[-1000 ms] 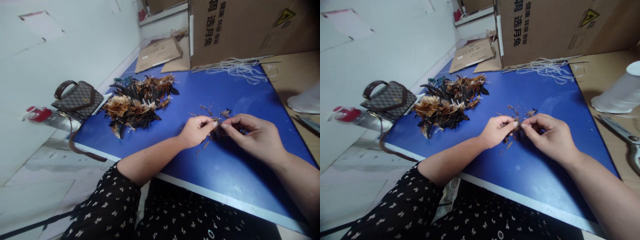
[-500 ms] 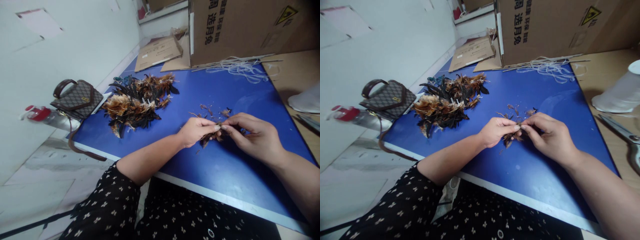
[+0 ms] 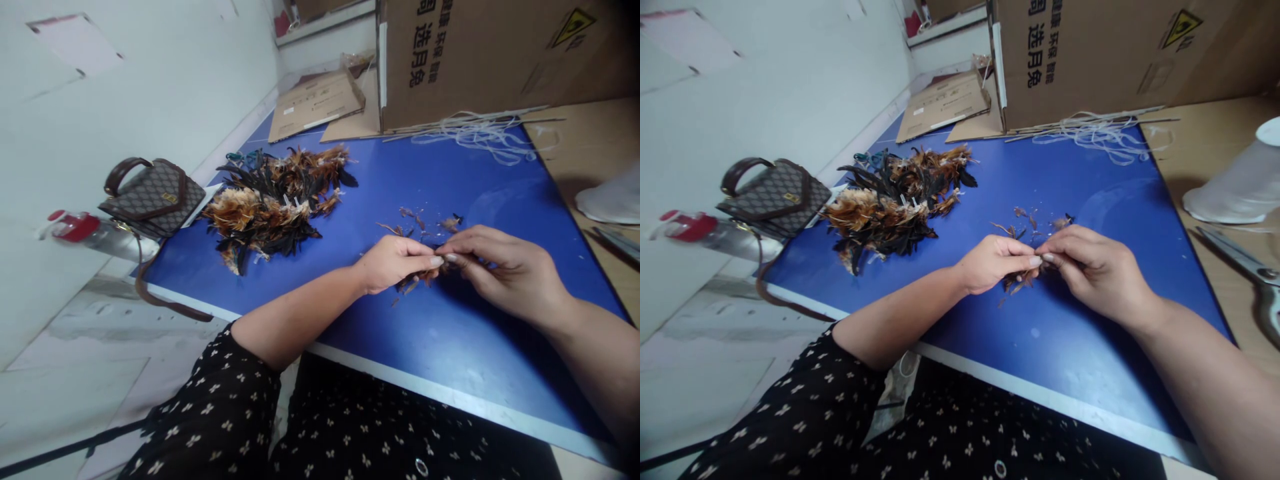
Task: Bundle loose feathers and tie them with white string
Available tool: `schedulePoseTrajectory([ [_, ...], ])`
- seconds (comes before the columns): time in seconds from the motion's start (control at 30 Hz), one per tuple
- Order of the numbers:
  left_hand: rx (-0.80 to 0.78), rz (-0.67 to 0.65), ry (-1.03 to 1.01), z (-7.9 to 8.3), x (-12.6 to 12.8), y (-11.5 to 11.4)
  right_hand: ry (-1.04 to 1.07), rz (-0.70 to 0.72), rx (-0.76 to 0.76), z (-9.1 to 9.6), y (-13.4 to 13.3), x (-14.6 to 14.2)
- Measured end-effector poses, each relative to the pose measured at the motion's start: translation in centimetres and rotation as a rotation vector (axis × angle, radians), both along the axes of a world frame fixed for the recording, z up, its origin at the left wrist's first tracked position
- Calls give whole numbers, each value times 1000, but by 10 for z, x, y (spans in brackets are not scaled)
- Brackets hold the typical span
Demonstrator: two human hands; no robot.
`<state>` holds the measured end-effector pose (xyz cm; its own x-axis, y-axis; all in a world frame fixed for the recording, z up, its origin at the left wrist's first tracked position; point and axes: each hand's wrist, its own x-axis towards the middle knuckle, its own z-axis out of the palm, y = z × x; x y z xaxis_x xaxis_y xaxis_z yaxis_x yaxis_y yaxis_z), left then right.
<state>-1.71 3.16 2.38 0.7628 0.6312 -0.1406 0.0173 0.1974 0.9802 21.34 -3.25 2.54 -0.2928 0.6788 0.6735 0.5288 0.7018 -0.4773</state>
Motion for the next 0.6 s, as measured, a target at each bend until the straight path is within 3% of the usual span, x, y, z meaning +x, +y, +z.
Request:
schedulePoseTrajectory([
  [0.2,156,-12,64,3,-1,-4,-16,-27,-2,2,-2,-7],
  [0.27,190,35,28,2,-1,-3,-11,-116,13,1,-1,-3],
  [0.43,199,277,-38,-1,1,3,-158,-515,15,-14,12,35],
  [0.6,136,530,-100,0,2,7,-394,-586,-122,-40,26,70],
])
